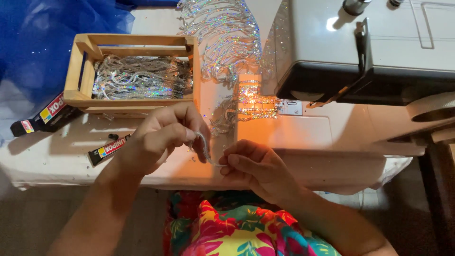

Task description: The person is manually applying individual sequins to a decorative fabric strip using adhesive.

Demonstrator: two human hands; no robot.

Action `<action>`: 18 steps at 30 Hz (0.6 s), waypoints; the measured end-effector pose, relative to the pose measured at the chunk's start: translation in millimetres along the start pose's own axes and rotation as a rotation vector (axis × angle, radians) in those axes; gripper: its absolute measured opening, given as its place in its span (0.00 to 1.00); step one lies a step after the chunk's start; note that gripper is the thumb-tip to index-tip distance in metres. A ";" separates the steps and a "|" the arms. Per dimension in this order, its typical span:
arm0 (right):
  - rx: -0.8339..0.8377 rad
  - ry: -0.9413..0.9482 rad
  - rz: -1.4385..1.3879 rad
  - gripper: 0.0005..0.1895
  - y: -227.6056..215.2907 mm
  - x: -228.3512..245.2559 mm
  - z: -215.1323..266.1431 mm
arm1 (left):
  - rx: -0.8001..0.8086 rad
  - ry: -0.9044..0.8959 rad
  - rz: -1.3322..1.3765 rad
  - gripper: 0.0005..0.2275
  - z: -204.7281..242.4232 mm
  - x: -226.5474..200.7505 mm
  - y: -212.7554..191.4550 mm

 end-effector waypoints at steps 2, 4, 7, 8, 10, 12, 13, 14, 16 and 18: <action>0.028 -0.157 0.170 0.08 10.6 17.7 6.5 | 0.027 -0.019 0.007 0.03 3.5 8.3 -2.0; 0.058 -0.309 0.342 0.07 19.1 35.4 13.4 | 0.051 -0.038 0.014 0.02 6.4 22.8 -4.3; 0.113 -0.558 0.585 0.07 31.9 62.2 26.0 | 0.030 -0.014 -0.029 0.05 9.5 41.6 -9.7; 0.157 -0.714 0.772 0.08 45.7 72.6 34.9 | 0.065 -0.030 -0.039 0.06 10.5 45.1 -5.2; 0.201 -0.869 0.962 0.09 62.6 81.3 46.8 | 0.100 -0.045 -0.047 0.07 12.2 48.8 4.9; 0.215 -1.057 1.329 0.09 83.5 80.3 61.1 | 0.199 -0.086 0.028 0.17 14.4 52.8 25.8; 0.213 -1.057 1.331 0.09 82.1 78.4 60.4 | 0.201 -0.085 0.029 0.17 13.7 59.5 34.3; 0.284 -1.124 1.325 0.07 86.4 74.9 66.2 | 0.186 -0.101 -0.010 0.22 12.3 68.6 41.2; 0.353 -1.191 1.321 0.09 85.1 71.0 73.0 | 0.175 -0.116 -0.047 0.27 8.4 77.8 54.2; 0.408 -1.230 1.324 0.09 79.0 67.3 78.7 | -0.042 -0.196 -0.260 0.15 4.1 85.5 42.3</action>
Point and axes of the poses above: each hand's wrist, its own z-axis away from the middle knuckle, its own y-axis out of the palm, x = y × z, the point moved 10 cm from there along -z, towards the middle knuckle, and after that the axes turned 10 degrees about -z, right-handed, at the moved point
